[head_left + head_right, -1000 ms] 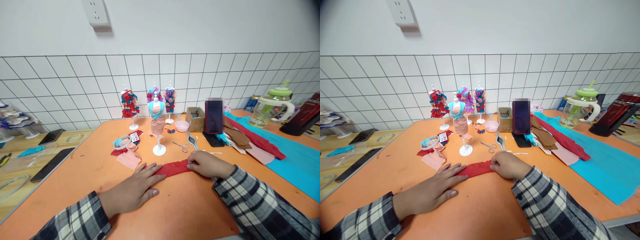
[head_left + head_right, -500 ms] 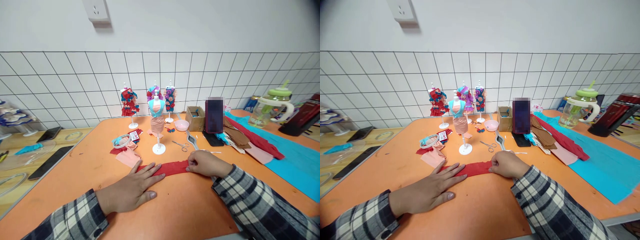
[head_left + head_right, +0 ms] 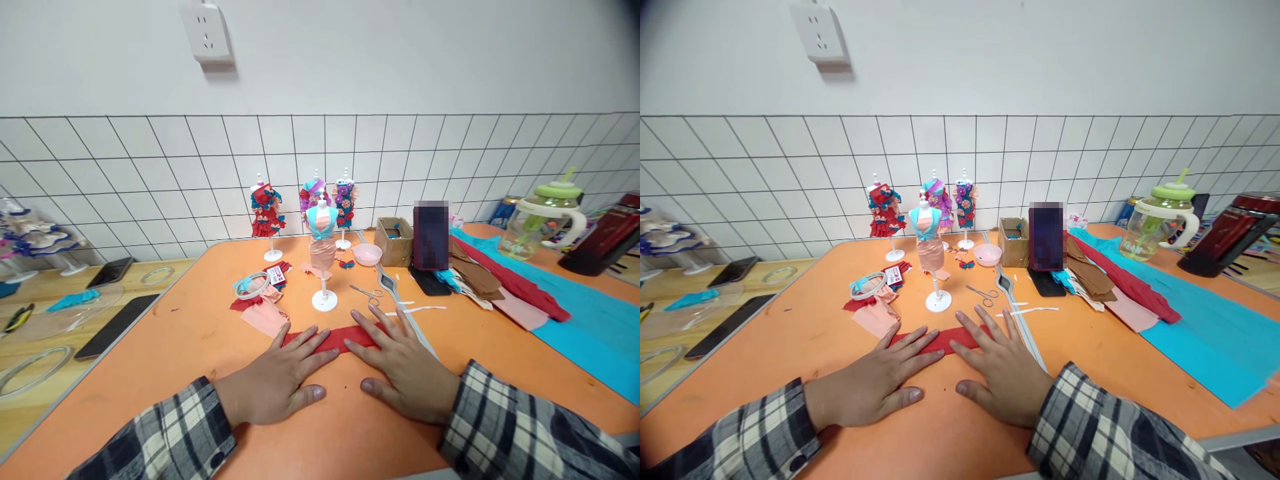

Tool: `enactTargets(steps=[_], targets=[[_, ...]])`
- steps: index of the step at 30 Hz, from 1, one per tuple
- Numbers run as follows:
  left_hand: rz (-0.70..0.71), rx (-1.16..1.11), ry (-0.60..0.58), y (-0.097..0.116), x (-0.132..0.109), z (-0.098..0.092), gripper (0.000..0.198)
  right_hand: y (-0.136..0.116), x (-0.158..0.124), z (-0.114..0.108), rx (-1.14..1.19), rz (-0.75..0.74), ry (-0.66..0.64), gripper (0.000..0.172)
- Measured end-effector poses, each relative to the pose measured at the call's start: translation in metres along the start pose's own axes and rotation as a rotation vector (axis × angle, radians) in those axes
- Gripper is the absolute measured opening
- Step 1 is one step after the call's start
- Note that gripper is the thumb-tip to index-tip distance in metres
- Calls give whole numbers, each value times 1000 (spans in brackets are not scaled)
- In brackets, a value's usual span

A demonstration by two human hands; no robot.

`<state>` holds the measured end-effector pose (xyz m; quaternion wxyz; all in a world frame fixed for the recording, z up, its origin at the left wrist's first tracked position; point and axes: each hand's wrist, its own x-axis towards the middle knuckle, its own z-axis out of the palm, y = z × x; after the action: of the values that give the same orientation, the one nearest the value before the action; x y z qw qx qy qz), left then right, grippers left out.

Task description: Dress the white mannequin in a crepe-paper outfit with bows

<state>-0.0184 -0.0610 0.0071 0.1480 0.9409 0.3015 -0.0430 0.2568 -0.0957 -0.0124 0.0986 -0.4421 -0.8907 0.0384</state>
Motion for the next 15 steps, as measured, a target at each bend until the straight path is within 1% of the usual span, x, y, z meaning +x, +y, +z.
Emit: enactTargets(steps=[2, 7, 15], targets=[[2, 7, -1, -1, 0, 0, 60, 4, -6, 4, -20, 44, -21, 58], [-5, 27, -25, 0, -1, -1, 60, 23, -17, 4, -57, 189, 1, 51], [-3, 26, -4, 0, -1, 0, 60, 40, -30, 5, -52, 304, -28, 50]])
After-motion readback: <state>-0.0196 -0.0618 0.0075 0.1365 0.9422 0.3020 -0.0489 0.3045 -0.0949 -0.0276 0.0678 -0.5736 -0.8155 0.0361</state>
